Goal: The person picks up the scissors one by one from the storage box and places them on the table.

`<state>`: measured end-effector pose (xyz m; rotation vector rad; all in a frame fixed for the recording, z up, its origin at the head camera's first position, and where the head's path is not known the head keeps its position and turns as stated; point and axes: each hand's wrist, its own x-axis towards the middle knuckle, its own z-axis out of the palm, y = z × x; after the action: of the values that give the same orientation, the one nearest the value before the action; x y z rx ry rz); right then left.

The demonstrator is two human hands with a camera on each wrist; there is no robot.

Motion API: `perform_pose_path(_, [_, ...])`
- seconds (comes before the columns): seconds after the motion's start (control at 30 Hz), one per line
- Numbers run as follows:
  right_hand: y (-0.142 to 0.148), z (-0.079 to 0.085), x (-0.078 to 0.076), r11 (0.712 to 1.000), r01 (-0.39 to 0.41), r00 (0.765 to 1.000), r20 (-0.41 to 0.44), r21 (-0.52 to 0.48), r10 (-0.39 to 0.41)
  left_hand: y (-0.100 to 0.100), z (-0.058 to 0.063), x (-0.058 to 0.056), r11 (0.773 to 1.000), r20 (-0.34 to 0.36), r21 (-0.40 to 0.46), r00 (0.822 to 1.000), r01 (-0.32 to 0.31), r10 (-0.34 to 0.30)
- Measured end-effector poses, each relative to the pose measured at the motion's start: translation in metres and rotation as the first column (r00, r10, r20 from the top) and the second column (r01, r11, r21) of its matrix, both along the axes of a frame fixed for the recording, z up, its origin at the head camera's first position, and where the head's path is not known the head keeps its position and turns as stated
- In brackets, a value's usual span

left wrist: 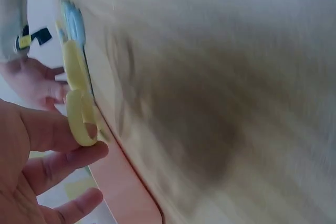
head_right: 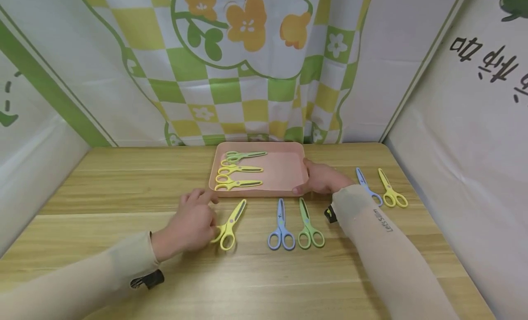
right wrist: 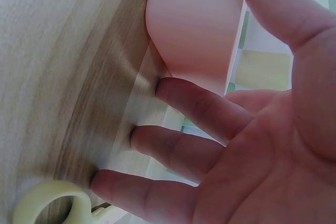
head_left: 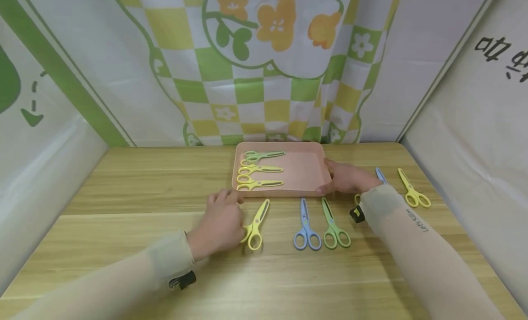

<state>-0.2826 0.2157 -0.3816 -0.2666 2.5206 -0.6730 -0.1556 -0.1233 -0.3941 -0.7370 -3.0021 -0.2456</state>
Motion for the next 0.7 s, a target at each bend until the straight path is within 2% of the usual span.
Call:
perform_pose_path(0.17, [0.0, 0.001, 0.0, 1.0, -0.006, 1.0, -0.006, -0.008, 0.005, 0.006, 0.001, 0.011, 1.0, 0.021, -0.026, 1.0, -0.007, 0.008])
perform_pose_path(0.3, [0.0, 0.002, 0.0, 1.0, -0.008, 1.0, -0.012, 0.006, 0.008, 0.008, 0.004, 0.011, 0.997, 0.061, -0.078, 0.998, -0.007, 0.012])
perform_pose_path(0.37, [0.0, 0.002, 0.0, 1.0, -0.008, 1.0, -0.011, 0.007, 0.008, 0.007, 0.006, 0.009, 0.995, 0.066, -0.088, 0.997, 0.041, -0.035])
perform_pose_path(0.43, [0.0, 0.002, 0.0, 1.0, -0.008, 1.0, -0.011, 0.006, 0.008, 0.006, 0.008, 0.005, 0.987, 0.055, -0.104, 0.991, 0.125, -0.12])
perform_pose_path(0.57, [-0.002, 0.003, 0.0, 1.0, -0.005, 1.0, -0.007, 0.016, 0.005, 0.007, 0.006, 0.001, 0.943, 0.069, -0.17, 0.958, 0.286, -0.278])
perform_pose_path(0.63, [-0.002, 0.004, 0.001, 1.0, -0.005, 1.0, -0.003, 0.03, 0.005, 0.009, 0.002, 0.0, 0.926, 0.085, -0.203, 0.948, 0.319, -0.308])
perform_pose_path(0.7, [-0.001, 0.004, 0.001, 0.999, -0.007, 1.0, 0.001, 0.034, 0.007, 0.012, -0.001, 0.001, 0.92, 0.096, -0.212, 0.944, 0.33, -0.316])
